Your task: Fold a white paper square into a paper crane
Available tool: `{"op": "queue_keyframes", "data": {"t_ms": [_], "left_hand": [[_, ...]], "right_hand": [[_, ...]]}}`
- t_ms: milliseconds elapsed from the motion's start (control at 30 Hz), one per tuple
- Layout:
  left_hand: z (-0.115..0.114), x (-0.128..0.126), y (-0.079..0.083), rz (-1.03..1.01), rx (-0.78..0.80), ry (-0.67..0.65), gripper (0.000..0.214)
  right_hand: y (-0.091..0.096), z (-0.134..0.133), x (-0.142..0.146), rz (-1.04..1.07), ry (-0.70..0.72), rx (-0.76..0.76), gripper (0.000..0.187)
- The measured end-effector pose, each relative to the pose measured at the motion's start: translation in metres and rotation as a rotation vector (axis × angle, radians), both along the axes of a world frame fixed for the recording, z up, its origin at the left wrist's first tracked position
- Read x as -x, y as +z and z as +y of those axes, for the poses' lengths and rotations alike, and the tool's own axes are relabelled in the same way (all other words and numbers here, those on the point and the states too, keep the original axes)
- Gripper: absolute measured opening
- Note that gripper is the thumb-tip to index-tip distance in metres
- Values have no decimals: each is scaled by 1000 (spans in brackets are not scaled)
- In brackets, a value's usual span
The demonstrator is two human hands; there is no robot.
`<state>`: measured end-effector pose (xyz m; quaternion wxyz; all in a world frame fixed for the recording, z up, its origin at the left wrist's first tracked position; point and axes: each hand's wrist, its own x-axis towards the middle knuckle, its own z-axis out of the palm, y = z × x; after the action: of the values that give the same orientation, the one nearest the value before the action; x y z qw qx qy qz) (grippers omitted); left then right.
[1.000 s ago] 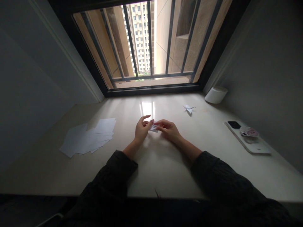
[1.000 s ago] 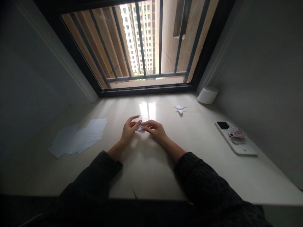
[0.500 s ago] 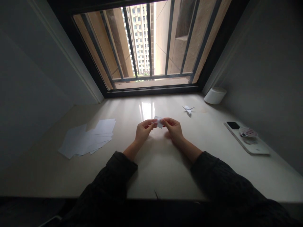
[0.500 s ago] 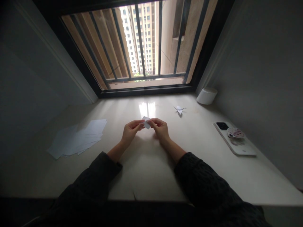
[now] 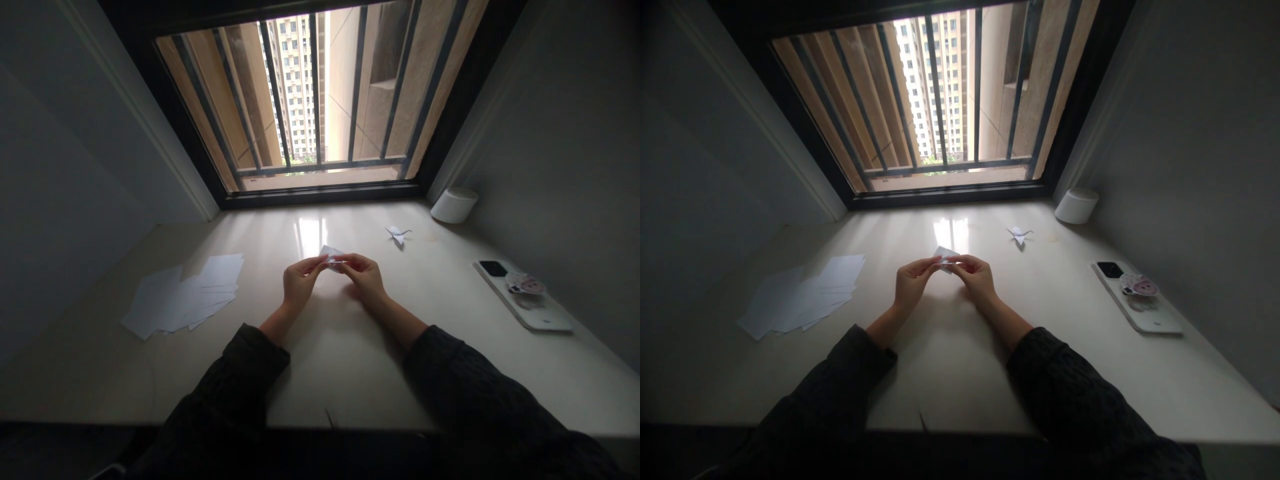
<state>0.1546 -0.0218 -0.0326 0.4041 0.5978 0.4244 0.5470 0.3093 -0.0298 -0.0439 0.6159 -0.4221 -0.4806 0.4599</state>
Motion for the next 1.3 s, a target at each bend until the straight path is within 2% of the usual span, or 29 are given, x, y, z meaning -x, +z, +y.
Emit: {"op": "queue_keyframes", "data": {"t_ms": [133,367,600,933,1300], "left_hand": [[0,-1,2,-62,62,-48,28],[2,-4,1,-207,220,-53,29],[2,-6,1,-236,193,-17,31],[-1,-7,1,-248,136,22,27],[-1,-9,-1,-279,158,3,27]], "right_hand": [[0,0,1,40,-17,22,19],[-1,1,1,96,6,30,23],[1,-2,0,91,-49,35,22],[2,-2,2,122,-11,74,21],[10,-6,7,171,-72,125,24]]}}
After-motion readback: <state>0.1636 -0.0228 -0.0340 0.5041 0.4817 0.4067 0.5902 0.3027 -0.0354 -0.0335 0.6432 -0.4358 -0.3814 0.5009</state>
